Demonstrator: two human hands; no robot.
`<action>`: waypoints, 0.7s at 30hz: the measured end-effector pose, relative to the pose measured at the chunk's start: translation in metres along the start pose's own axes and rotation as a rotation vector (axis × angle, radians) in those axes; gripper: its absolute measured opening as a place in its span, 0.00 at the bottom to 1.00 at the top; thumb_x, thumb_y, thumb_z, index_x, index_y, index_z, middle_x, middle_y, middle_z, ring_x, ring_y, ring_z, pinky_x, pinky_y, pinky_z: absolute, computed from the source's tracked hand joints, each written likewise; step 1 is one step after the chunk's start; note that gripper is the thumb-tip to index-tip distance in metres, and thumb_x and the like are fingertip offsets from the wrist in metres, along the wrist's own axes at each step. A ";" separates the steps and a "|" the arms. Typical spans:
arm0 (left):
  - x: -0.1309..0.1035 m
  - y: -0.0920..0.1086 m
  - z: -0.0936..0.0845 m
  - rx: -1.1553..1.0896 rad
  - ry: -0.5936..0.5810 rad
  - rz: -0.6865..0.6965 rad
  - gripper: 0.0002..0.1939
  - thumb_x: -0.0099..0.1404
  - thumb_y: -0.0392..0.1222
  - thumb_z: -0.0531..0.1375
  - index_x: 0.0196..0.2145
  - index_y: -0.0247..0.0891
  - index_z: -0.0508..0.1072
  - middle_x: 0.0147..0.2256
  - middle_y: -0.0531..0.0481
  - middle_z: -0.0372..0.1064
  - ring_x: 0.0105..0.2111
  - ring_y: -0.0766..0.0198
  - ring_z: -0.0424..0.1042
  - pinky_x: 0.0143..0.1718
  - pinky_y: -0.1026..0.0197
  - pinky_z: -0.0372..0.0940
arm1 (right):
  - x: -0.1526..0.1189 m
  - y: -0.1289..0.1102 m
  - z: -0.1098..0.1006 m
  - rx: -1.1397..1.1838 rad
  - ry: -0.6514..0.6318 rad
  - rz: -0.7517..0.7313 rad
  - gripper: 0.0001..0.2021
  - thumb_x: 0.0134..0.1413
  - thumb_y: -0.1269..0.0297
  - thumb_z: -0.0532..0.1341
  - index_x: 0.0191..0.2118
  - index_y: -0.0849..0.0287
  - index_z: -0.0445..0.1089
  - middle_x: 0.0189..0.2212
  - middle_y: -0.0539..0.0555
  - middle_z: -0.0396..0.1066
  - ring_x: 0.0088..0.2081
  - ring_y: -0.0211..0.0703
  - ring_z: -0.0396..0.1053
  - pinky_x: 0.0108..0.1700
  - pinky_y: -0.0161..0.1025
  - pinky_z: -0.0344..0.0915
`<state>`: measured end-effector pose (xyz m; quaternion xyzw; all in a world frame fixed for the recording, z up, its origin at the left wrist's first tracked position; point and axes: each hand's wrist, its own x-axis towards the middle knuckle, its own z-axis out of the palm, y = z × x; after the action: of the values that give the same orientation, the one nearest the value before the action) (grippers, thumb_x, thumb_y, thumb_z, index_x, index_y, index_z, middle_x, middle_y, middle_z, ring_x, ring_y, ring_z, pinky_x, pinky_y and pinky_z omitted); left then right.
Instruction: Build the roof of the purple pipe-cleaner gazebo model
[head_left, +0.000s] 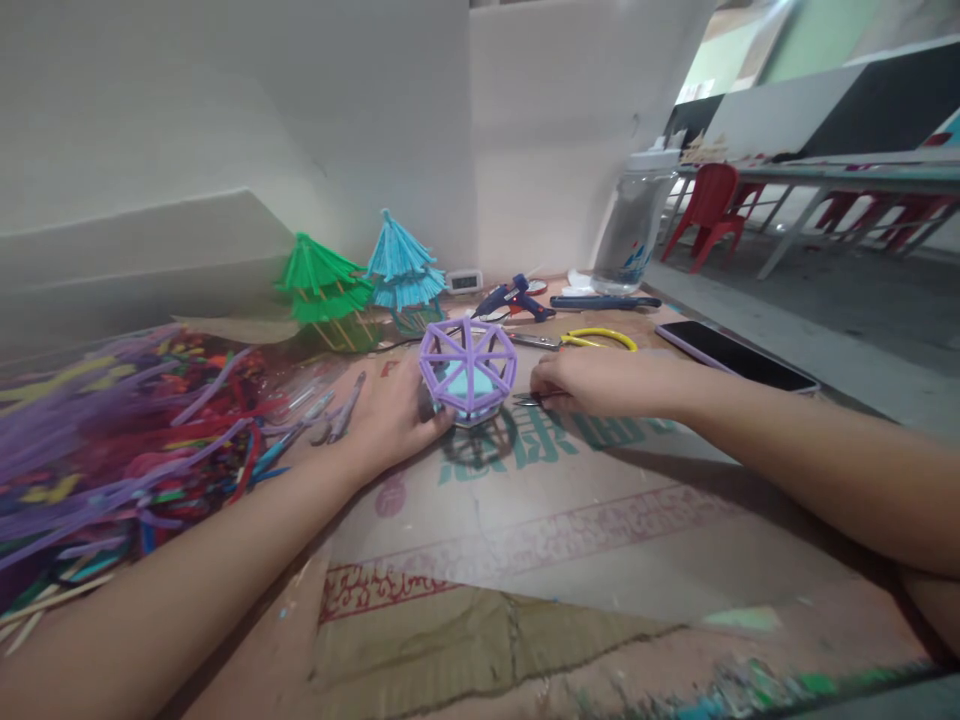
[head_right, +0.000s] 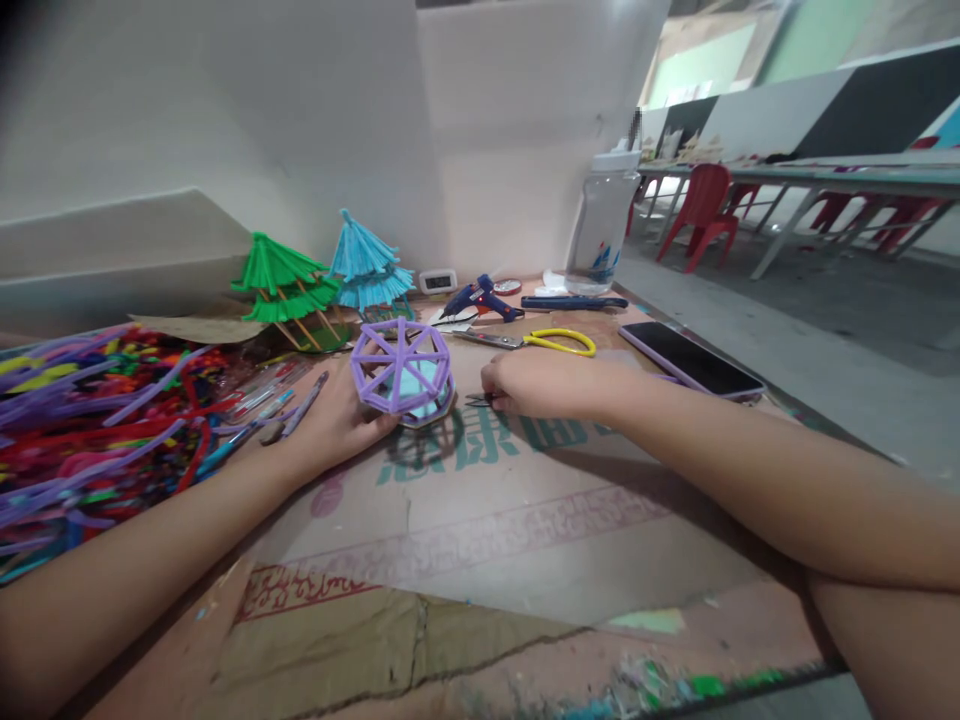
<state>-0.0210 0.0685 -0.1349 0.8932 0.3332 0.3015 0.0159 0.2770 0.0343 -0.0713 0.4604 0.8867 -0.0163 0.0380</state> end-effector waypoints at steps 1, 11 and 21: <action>0.000 0.001 -0.001 0.002 -0.007 -0.004 0.31 0.66 0.50 0.60 0.63 0.35 0.62 0.63 0.33 0.62 0.65 0.40 0.61 0.66 0.39 0.59 | 0.001 -0.002 0.000 -0.012 0.008 -0.003 0.08 0.62 0.68 0.60 0.41 0.57 0.78 0.36 0.57 0.79 0.34 0.46 0.71 0.35 0.40 0.57; -0.004 0.008 -0.004 0.107 0.040 0.038 0.36 0.67 0.48 0.62 0.68 0.39 0.56 0.66 0.35 0.61 0.65 0.42 0.63 0.64 0.39 0.61 | 0.002 0.000 -0.004 0.048 0.283 0.161 0.16 0.69 0.64 0.51 0.52 0.57 0.74 0.44 0.60 0.79 0.40 0.51 0.74 0.37 0.41 0.59; -0.007 0.010 -0.004 0.177 0.057 0.090 0.38 0.69 0.52 0.62 0.70 0.40 0.53 0.66 0.34 0.60 0.65 0.41 0.63 0.64 0.37 0.60 | -0.022 -0.017 -0.032 -0.099 0.645 -0.101 0.20 0.73 0.60 0.49 0.60 0.59 0.71 0.50 0.62 0.77 0.48 0.52 0.74 0.43 0.44 0.65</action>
<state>-0.0216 0.0558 -0.1328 0.8961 0.3186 0.2968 -0.0860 0.2741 0.0086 -0.0375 0.3950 0.8745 0.1715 -0.2232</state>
